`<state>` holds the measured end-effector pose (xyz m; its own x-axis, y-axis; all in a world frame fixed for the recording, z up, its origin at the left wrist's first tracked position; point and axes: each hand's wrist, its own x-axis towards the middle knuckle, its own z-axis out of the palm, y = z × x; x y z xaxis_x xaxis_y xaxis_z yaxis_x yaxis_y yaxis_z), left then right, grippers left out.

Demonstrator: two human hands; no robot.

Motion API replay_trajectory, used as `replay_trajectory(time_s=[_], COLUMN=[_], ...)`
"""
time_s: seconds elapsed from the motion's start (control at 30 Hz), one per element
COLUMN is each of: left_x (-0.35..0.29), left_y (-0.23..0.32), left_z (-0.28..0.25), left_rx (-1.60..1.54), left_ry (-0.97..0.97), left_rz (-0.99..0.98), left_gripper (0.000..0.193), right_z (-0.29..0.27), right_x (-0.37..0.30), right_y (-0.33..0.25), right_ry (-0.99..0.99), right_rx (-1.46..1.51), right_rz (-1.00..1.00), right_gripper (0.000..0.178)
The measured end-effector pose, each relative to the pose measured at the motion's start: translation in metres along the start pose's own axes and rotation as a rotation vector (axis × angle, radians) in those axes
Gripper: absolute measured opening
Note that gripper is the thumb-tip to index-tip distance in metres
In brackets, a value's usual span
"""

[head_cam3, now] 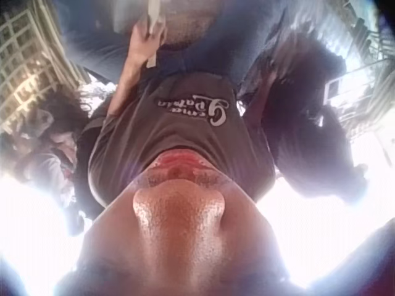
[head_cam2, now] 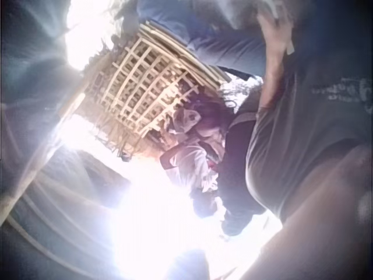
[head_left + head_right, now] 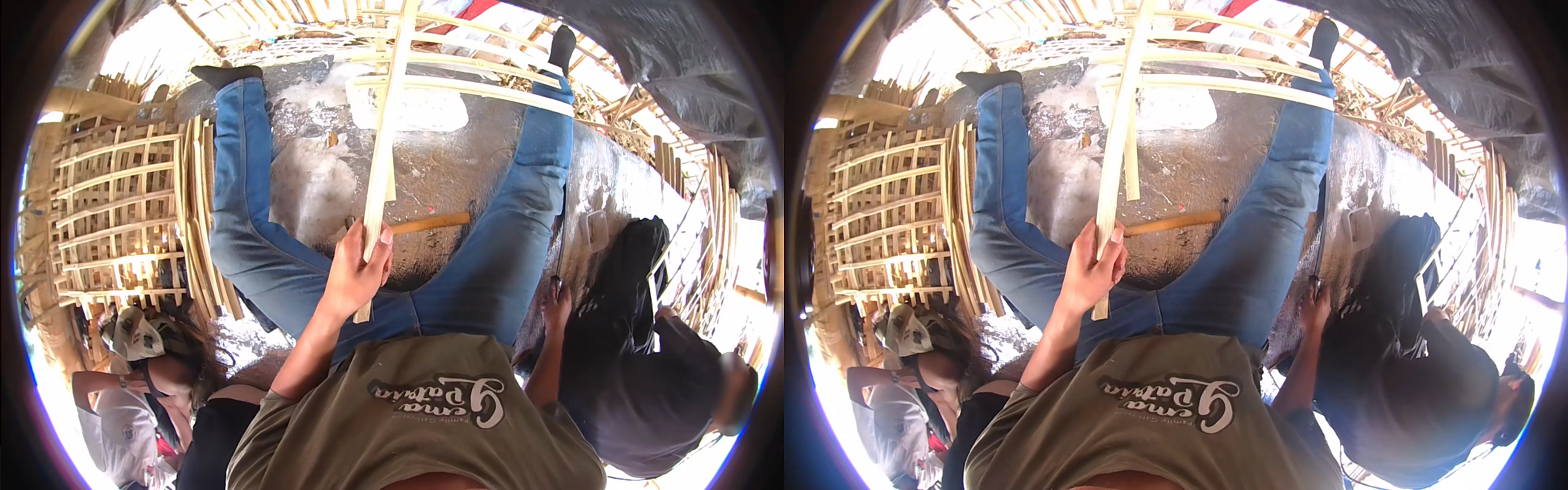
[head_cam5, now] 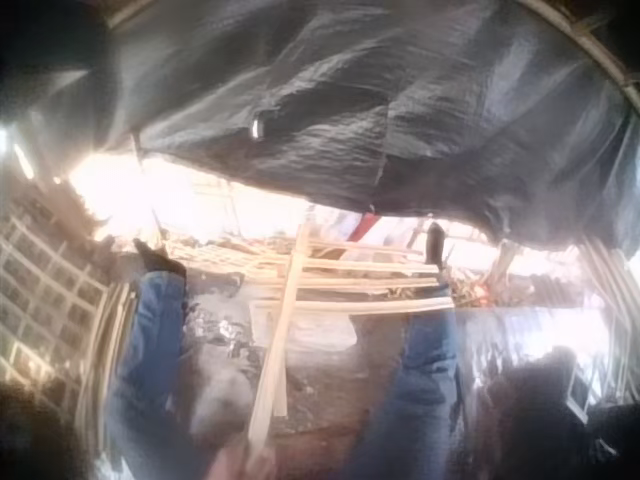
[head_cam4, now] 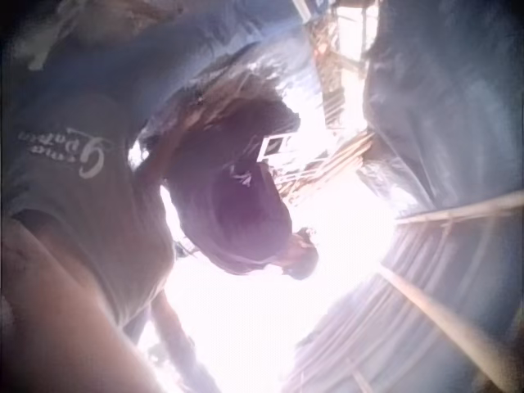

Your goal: The person sits on the floor and uses a curved blade to shave thin bamboo strips, holding the strip with one hand and drawing the blade along its length repeatedly. The person occasionally pauses to inspect the strip before continuing to shave it.

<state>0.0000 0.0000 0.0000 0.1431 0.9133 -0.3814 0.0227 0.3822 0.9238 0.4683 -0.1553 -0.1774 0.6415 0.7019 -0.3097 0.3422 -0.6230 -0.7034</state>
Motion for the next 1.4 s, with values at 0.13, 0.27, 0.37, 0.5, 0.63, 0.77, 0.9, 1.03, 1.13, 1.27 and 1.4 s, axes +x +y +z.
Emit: replay_trajectory(time_s=[0.13,0.27,0.37,0.5,0.63,0.77,0.9,1.03,1.13,1.27,1.4], left_x=[0.002,0.001,0.001,-0.001,-0.001,-0.006,-0.008,-0.013,-0.018,-0.019,-0.02], left_y=[-0.002,0.0,-0.001,0.002,0.002,0.011,0.002,0.01,0.018,0.006,0.009], left_z=[-0.009,-0.018,-0.023,-0.023,-0.016,-0.006,-0.005,0.002,0.008,0.009,0.008], left_rx=[-0.018,-0.012,-0.012,0.009,0.085,0.091,0.128,0.112,0.098,0.116,0.104], left_ry=[0.018,0.006,0.002,0.019,-0.005,-0.019,-0.064,-0.104,-0.129,-0.15,-0.158], left_rz=[0.029,0.029,0.046,0.042,0.119,0.156,0.162,0.152,0.103,0.156,0.113], left_gripper=[0.021,0.021,0.019,0.019,0.017,0.017,0.019,0.023,0.026,0.023,0.022], right_z=[-0.008,-0.016,-0.017,-0.016,0.023,0.08,0.098,0.102,0.099,0.094,0.095], right_x=[-0.023,-0.031,-0.03,-0.025,-0.024,-0.054,-0.084,-0.086,-0.082,-0.083,-0.078], right_y=[-0.045,-0.098,-0.157,-0.22,-0.276,-0.307,-0.341,-0.349,-0.351,-0.35,-0.349], right_ry=[0.077,0.23,0.331,0.294,0.2,-0.232,-0.384,-0.482,-0.544,-0.458,-0.375], right_rx=[0.294,0.402,0.447,0.32,-0.062,0.061,-0.138,-0.329,-0.415,-0.597,-0.665], right_rz=[0.136,-0.064,-0.238,-0.416,-0.886,-0.835,-1.073,-1.142,-1.153,-1.201,-1.291], right_gripper=[0.029,0.025,0.024,0.023,0.022,0.02,0.028,0.028,0.028,0.031,0.034])
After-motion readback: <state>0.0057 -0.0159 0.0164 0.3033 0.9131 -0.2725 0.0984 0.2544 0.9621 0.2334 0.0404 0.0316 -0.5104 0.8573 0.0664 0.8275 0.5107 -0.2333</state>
